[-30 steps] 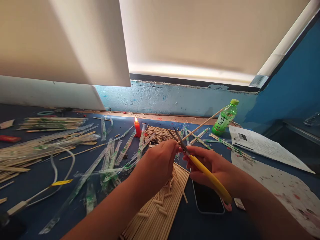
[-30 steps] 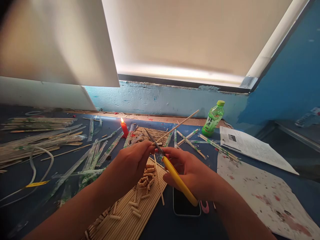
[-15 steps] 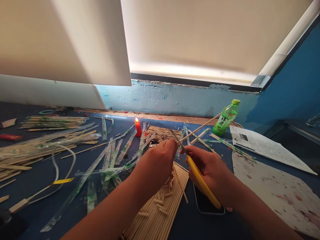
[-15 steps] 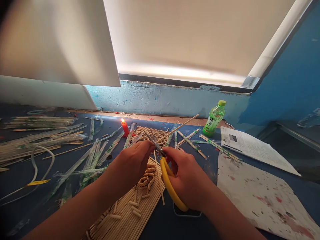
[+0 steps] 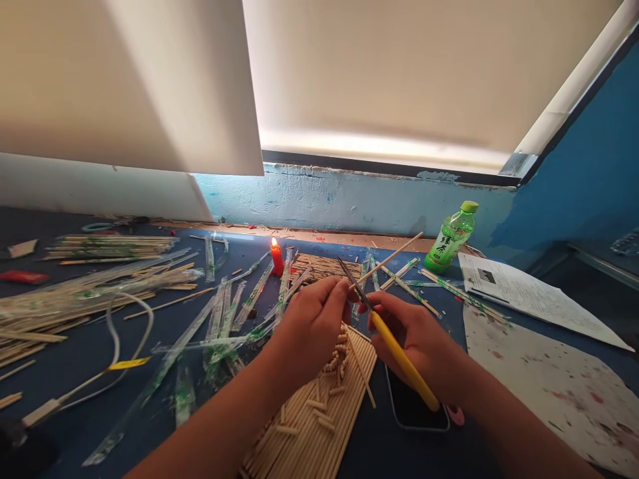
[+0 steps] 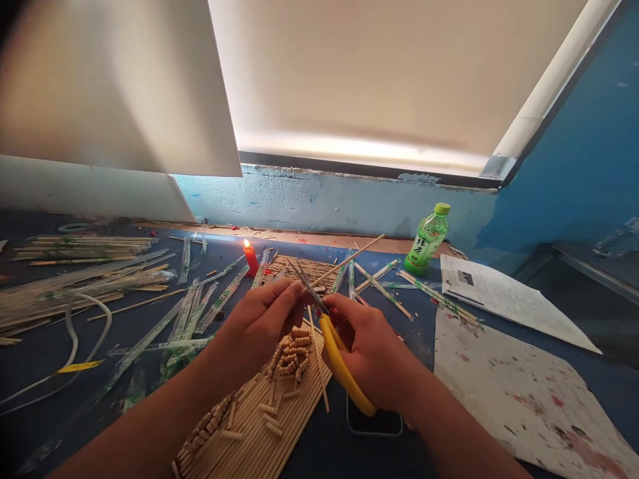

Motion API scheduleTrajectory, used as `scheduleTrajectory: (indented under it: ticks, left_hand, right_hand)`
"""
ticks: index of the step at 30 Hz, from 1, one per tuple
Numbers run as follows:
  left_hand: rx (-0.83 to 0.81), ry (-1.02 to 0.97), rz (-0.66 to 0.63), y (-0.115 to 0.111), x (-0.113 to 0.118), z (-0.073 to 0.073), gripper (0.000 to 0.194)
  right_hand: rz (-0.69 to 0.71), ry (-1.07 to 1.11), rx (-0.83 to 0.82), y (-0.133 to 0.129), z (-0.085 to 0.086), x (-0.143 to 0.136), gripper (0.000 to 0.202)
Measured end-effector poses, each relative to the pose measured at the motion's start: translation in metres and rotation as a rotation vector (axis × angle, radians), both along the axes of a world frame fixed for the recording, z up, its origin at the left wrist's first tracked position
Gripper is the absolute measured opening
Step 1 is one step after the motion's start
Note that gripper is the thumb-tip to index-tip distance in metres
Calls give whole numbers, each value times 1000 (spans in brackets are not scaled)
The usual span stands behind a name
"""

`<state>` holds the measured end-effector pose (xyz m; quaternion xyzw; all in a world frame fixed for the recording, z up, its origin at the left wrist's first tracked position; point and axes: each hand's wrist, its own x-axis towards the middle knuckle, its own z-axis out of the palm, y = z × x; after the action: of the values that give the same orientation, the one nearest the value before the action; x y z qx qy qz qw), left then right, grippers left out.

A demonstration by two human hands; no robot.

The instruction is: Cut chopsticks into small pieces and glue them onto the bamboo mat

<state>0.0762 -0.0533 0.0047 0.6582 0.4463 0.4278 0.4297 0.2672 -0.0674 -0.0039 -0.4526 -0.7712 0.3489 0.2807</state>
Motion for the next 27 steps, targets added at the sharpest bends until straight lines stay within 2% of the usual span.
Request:
scheduleTrajectory:
  ticks: [3, 6, 9, 13, 20, 27]
  left_hand:
    - [-307, -277, -106, 4, 1, 4, 32]
    - [-418, -414, -142, 7, 0, 5, 28]
    - [-416, -449, -152, 9, -3, 2, 26]
    - [-403, -398, -154, 10, -5, -1, 27]
    - [-387, -313, -128, 10, -7, 1, 25]
    - [-328, -246, -100, 8, -7, -2, 26]
  right_hand:
    - [22, -2, -23, 1, 0, 0, 12]
    - [12, -4, -18, 1, -1, 0, 22]
    - [4, -10, -45, 0, 0, -1, 25]
    - [33, -12, -71, -2, 3, -2, 20]
    - [79, 20, -103, -3, 8, -3, 25]
    - [18, -57, -35, -4, 7, -3, 21]
